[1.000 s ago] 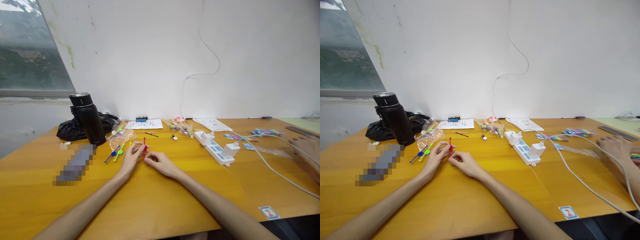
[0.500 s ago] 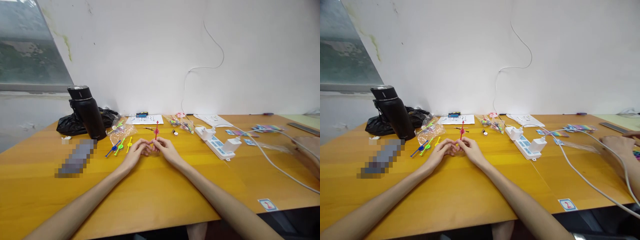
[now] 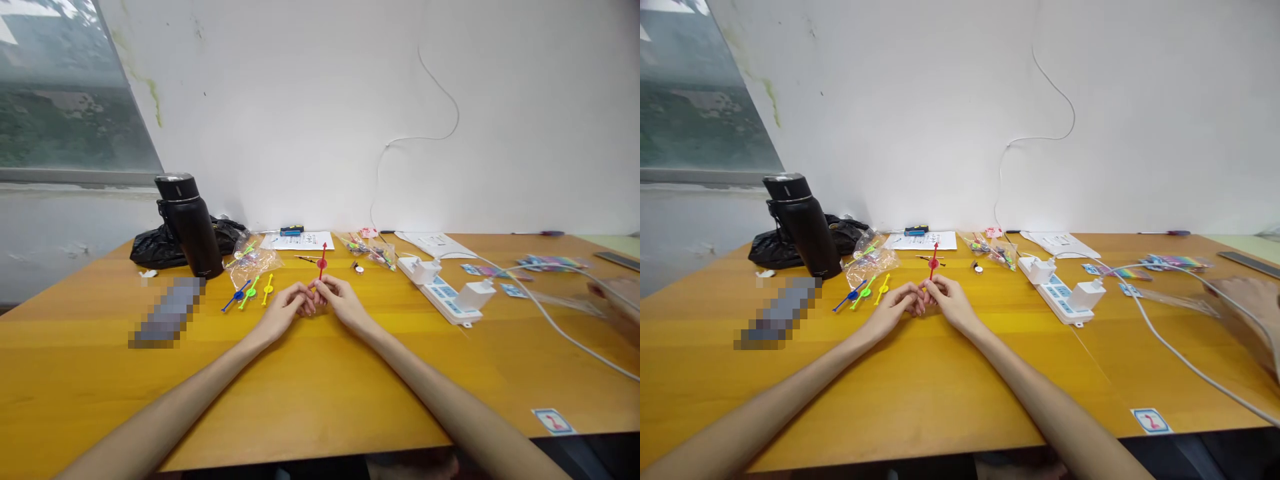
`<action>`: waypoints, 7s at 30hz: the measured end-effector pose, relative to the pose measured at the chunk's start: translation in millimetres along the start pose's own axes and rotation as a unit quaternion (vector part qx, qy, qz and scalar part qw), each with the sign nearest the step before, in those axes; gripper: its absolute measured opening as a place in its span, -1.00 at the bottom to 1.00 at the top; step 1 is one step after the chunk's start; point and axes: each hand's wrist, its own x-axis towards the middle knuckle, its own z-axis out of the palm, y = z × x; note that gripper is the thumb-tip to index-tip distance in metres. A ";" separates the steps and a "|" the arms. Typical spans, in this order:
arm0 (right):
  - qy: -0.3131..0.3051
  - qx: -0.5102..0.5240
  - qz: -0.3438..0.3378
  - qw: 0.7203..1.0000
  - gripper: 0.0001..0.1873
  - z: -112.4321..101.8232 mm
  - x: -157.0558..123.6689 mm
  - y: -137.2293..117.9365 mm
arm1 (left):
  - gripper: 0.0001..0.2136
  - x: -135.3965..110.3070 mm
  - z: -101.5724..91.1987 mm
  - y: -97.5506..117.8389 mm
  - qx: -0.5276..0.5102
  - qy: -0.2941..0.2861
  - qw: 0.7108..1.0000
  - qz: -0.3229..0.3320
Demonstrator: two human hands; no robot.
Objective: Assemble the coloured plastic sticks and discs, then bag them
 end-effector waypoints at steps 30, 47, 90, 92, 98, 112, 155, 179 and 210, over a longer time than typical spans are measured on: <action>-0.152 -0.184 0.012 0.971 -0.52 17.4 -20.1 -6.8 | -0.62 10.3 -73.8 21.7 0.316 0.206 0.925 0.055; -0.161 -0.204 0.011 0.966 -0.49 16.8 -20.6 -7.9 | -0.71 -4.7 -144.3 18.4 0.660 0.131 0.712 -0.202; 0.004 -0.161 -0.137 0.977 -0.84 2.7 -3.5 -0.7 | -0.69 -4.8 -21.7 3.6 0.020 -0.055 0.997 -0.042; -0.019 -0.149 -0.132 0.980 -0.85 5.1 -4.7 2.1 | -0.71 -2.5 -20.7 -3.6 0.007 -0.058 0.998 -0.033; 0.168 -0.187 -0.022 0.968 -0.81 -29.7 18.3 38.5 | -0.68 2.7 -20.1 -13.7 -0.021 -0.027 0.998 -0.060; 0.205 -0.274 0.046 0.938 -0.93 -69.1 112.6 84.3 | -0.63 9.2 -28.9 -18.8 -0.141 0.025 0.983 -0.118; 0.098 -0.033 0.059 0.993 -0.71 1.2 -3.0 15.8 | -0.62 1.0 -19.0 0.2 -0.123 0.045 0.987 -0.095; 0.053 -0.053 0.048 0.996 -0.70 8.0 -5.3 14.0 | -0.61 0.1 -13.9 6.2 -0.080 0.066 0.993 -0.059; -0.048 0.025 0.068 0.996 -0.64 10.4 -8.7 4.8 | -0.51 2.1 -15.5 7.1 -0.071 0.057 0.994 -0.058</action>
